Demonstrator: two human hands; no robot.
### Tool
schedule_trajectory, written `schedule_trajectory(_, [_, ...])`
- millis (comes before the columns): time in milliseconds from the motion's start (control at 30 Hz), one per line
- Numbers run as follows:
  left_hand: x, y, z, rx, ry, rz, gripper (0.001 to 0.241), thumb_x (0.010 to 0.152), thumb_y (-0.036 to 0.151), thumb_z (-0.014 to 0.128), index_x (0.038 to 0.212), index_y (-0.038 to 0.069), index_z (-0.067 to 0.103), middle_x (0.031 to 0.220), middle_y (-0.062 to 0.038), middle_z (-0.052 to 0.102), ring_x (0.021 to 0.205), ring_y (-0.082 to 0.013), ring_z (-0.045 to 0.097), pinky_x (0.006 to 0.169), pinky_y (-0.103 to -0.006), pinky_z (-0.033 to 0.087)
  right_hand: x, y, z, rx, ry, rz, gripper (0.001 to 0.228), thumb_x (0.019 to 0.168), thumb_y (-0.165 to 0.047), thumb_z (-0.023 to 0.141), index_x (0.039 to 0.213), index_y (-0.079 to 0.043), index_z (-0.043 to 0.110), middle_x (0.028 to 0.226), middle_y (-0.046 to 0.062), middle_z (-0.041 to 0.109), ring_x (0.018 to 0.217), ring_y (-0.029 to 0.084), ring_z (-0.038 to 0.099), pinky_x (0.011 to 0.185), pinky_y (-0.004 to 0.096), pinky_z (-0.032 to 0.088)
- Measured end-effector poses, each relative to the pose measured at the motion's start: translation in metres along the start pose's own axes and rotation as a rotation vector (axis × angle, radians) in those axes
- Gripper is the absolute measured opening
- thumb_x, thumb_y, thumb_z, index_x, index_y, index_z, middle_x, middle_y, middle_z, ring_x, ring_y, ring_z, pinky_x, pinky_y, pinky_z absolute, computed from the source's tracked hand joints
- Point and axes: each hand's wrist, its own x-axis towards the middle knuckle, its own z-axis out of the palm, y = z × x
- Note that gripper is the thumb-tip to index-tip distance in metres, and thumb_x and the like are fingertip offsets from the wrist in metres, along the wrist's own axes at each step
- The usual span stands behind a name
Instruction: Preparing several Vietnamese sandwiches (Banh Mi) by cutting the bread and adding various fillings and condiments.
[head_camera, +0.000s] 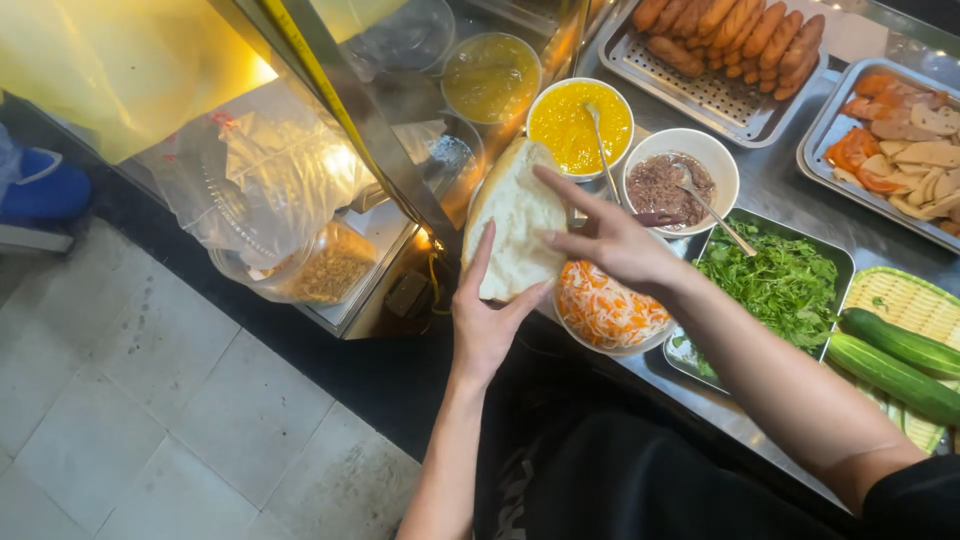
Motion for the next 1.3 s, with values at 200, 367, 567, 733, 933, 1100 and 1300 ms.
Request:
schedule_trajectory(200, [0.006, 0.01, -0.018, 0.659, 0.076, 0.23, 0.093, 0.069, 0.003, 0.089, 0.153, 0.008, 0.048, 0.148, -0.021, 0.056, 0.133, -0.0305, 0.061, 0.109, -0.0381, 0.05, 0.047, 0.042, -0.082, -1.002, 0.31, 0.231, 0.052, 0.097, -0.041, 0.071, 0.14, -0.014, 0.062, 0.097, 0.014, 0.077, 0.086, 0.028, 0.075, 0.079, 0.042, 0.058])
schedule_trajectory(367, [0.012, 0.008, -0.015, 0.669, 0.08, 0.253, 0.095, 0.067, 0.009, 0.094, 0.151, 0.01, 0.05, 0.147, -0.021, 0.056, 0.134, -0.0313, 0.06, 0.111, -0.0385, 0.049, 0.06, 0.077, -0.118, -1.146, 0.291, 0.168, 0.063, 0.087, -0.027, 0.074, 0.147, -0.012, 0.059, 0.09, 0.018, 0.078, 0.079, 0.031, 0.074, 0.076, 0.044, 0.058])
schedule_trajectory(567, [0.019, 0.006, -0.008, 0.658, 0.065, 0.188, 0.1, 0.064, 0.012, 0.096, 0.152, 0.011, 0.048, 0.146, -0.019, 0.058, 0.131, -0.0294, 0.063, 0.108, -0.0368, 0.051, 0.074, 0.093, -0.139, -0.731, 0.591, -0.262, 0.027, 0.104, -0.02, 0.069, 0.125, -0.004, 0.074, 0.098, 0.018, 0.076, 0.084, 0.022, 0.076, 0.076, 0.035, 0.059])
schedule_trajectory(733, [0.026, 0.0, -0.011, 0.667, 0.067, 0.169, 0.102, 0.063, 0.011, 0.096, 0.153, 0.011, 0.048, 0.145, -0.02, 0.059, 0.13, -0.0287, 0.063, 0.107, -0.0369, 0.052, 0.046, 0.064, -0.125, -0.704, 0.565, -0.363, 0.022, 0.111, -0.017, 0.064, 0.125, -0.002, 0.074, 0.099, 0.017, 0.075, 0.08, 0.018, 0.073, 0.07, 0.029, 0.058])
schedule_trajectory(933, [0.03, -0.007, -0.012, 0.653, 0.08, 0.18, 0.102, 0.063, 0.013, 0.097, 0.152, 0.01, 0.048, 0.141, -0.02, 0.064, 0.126, -0.0261, 0.066, 0.107, -0.0364, 0.053, 0.037, 0.103, -0.129, -0.451, 0.428, -0.285, 0.028, 0.112, -0.019, 0.061, 0.126, 0.002, 0.071, 0.102, 0.012, 0.077, 0.086, 0.011, 0.072, 0.073, 0.025, 0.057])
schedule_trajectory(1100, [0.03, -0.005, -0.013, 0.625, 0.09, 0.143, 0.103, 0.062, 0.011, 0.096, 0.153, 0.01, 0.048, 0.142, -0.019, 0.064, 0.127, -0.0248, 0.066, 0.106, -0.035, 0.053, 0.034, 0.11, -0.127, -0.258, 0.355, -0.2, 0.027, 0.111, -0.017, 0.058, 0.125, 0.003, 0.07, 0.099, 0.01, 0.075, 0.083, 0.01, 0.068, 0.072, 0.025, 0.056])
schedule_trajectory(1300, [0.033, 0.001, -0.009, 0.525, 0.086, 0.056, 0.103, 0.064, 0.006, 0.094, 0.155, 0.013, 0.044, 0.141, -0.014, 0.062, 0.115, -0.0213, 0.069, 0.078, -0.0305, 0.067, 0.041, 0.133, -0.133, -0.019, 0.353, -0.14, 0.03, 0.111, -0.021, 0.057, 0.124, 0.004, 0.069, 0.099, 0.008, 0.074, 0.087, 0.011, 0.069, 0.076, 0.025, 0.055])
